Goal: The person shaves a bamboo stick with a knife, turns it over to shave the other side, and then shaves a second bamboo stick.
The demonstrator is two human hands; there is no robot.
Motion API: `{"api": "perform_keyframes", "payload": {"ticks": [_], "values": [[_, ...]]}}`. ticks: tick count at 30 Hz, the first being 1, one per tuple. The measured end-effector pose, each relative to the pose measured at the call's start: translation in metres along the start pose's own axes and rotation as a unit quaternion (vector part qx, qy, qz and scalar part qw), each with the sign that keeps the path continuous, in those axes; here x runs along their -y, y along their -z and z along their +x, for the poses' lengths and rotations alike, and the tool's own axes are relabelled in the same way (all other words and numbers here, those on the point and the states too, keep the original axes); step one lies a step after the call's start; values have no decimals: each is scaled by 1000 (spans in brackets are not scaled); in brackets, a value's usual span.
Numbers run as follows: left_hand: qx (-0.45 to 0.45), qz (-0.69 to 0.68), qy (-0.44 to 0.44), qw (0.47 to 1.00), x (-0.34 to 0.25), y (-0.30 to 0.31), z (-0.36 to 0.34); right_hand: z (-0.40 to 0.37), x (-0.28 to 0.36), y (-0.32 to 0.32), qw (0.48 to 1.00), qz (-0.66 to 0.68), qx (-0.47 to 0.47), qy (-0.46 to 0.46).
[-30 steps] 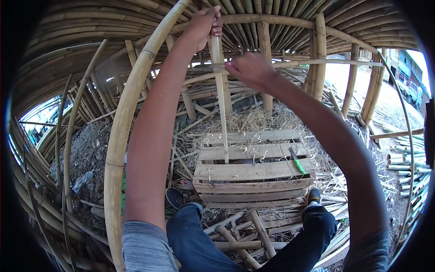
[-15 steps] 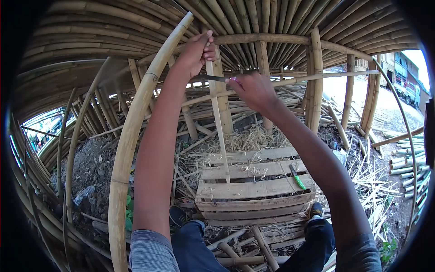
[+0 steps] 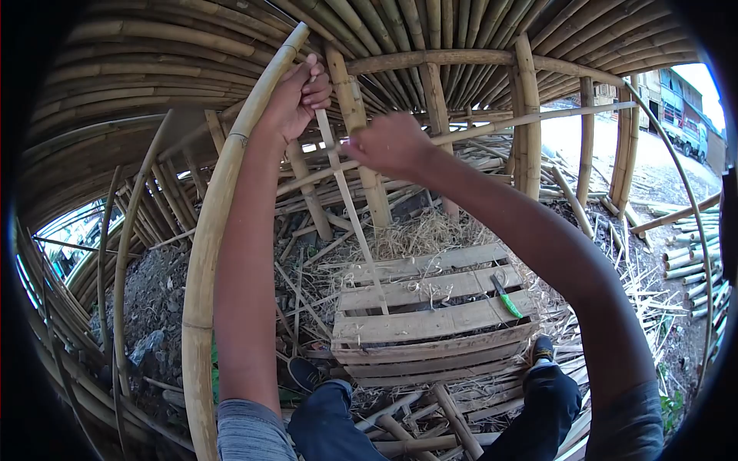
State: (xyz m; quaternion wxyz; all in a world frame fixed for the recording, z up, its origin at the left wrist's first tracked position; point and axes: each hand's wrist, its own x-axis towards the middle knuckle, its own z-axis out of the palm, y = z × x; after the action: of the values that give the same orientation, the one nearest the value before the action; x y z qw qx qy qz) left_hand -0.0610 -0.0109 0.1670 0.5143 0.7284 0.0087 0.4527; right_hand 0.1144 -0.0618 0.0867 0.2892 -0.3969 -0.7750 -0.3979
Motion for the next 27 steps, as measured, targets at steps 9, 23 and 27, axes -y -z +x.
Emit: {"api": "perform_keyframes", "payload": {"ticks": [9,23,27], "values": [[-3,-2,-16,1000,2,-2,6,-17,12,-10,997,36,18,-59],[-198,135,-45,970,17,-31,18,-26,16,-21,996,-32,83,1],[-217,149,-30,964,20,-35,22,-16,9,-17,996,14,-38,-78]]}}
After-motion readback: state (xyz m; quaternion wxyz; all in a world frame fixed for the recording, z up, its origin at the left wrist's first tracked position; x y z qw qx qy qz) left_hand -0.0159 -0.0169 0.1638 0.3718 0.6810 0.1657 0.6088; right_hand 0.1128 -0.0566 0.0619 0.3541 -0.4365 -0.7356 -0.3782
